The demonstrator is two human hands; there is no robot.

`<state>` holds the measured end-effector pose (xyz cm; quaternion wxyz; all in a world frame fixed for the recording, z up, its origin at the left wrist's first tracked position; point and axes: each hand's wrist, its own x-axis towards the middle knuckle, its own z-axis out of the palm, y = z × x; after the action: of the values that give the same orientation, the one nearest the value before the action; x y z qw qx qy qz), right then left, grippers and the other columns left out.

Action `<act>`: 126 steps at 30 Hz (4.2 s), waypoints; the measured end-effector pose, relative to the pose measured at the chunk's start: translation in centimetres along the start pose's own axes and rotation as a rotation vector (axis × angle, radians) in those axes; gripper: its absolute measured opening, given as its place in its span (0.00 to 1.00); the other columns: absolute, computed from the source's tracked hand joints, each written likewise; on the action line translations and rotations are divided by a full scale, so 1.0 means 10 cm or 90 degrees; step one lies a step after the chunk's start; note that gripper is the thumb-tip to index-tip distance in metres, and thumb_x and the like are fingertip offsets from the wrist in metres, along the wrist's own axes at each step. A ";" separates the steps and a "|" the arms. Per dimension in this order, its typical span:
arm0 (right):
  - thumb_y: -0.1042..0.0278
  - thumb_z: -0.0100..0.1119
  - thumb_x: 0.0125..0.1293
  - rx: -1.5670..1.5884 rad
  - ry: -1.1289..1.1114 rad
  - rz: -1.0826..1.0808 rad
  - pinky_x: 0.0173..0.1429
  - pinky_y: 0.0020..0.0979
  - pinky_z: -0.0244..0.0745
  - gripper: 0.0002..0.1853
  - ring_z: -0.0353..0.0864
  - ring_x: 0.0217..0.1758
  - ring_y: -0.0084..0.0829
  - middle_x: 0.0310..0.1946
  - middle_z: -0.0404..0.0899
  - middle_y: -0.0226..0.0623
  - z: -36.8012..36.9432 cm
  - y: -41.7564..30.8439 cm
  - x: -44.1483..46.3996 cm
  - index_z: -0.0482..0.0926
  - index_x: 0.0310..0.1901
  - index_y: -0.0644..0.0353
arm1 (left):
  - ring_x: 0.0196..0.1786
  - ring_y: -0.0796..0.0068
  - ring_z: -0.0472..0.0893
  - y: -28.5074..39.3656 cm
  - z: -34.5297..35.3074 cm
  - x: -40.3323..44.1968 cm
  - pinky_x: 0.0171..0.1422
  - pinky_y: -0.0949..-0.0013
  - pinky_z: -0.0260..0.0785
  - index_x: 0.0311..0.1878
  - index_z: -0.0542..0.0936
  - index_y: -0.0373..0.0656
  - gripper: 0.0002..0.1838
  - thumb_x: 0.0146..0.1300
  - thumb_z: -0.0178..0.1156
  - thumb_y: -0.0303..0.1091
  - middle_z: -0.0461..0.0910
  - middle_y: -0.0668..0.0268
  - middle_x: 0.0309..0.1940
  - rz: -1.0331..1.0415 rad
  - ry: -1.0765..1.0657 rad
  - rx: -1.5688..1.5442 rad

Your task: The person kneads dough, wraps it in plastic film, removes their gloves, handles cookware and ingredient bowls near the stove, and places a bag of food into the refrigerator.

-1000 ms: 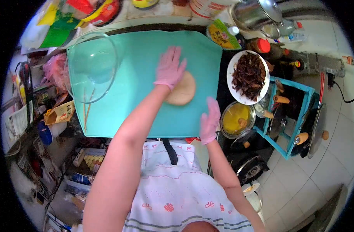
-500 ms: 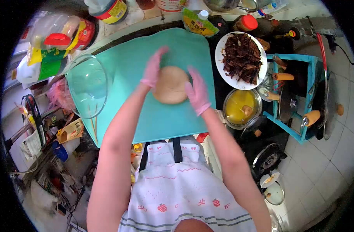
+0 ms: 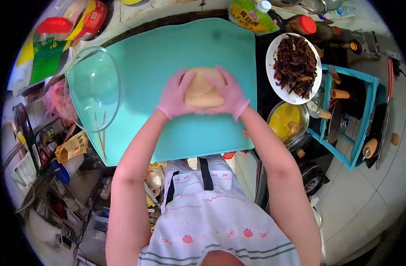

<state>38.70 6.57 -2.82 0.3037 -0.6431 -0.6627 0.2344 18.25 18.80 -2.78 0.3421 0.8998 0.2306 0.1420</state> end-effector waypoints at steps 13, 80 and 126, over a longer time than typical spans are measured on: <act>0.68 0.69 0.44 0.108 0.090 0.280 0.55 0.42 0.70 0.35 0.73 0.52 0.48 0.57 0.69 0.51 -0.09 -0.42 -0.25 0.68 0.58 0.58 | 0.60 0.57 0.74 0.61 -0.23 -0.08 0.57 0.62 0.71 0.48 0.77 0.43 0.26 0.42 0.72 0.33 0.77 0.54 0.49 -0.229 -0.045 -0.044; 0.54 0.50 0.69 0.775 0.186 0.462 0.28 0.23 0.62 0.15 0.67 0.23 0.20 0.21 0.70 0.27 0.77 -1.07 1.02 0.75 0.31 0.55 | 0.59 0.50 0.71 0.25 -0.45 -1.65 0.64 0.57 0.63 0.59 0.72 0.36 0.23 0.69 0.50 0.43 0.73 0.47 0.52 -0.560 0.315 0.150; 0.42 0.50 0.65 0.778 0.090 0.210 0.71 0.42 0.59 0.41 0.64 0.69 0.38 0.65 0.65 0.42 -0.62 -1.84 -0.72 0.51 0.71 0.59 | 0.51 0.74 0.77 1.84 -0.83 -1.04 0.57 0.68 0.70 0.61 0.67 0.42 0.32 0.57 0.70 0.41 0.77 0.65 0.49 -0.461 0.370 -0.721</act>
<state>29.92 -2.24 13.80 0.6190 -0.4609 -0.2801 0.5709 11.79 5.89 14.82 0.7053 0.3790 0.4860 0.3503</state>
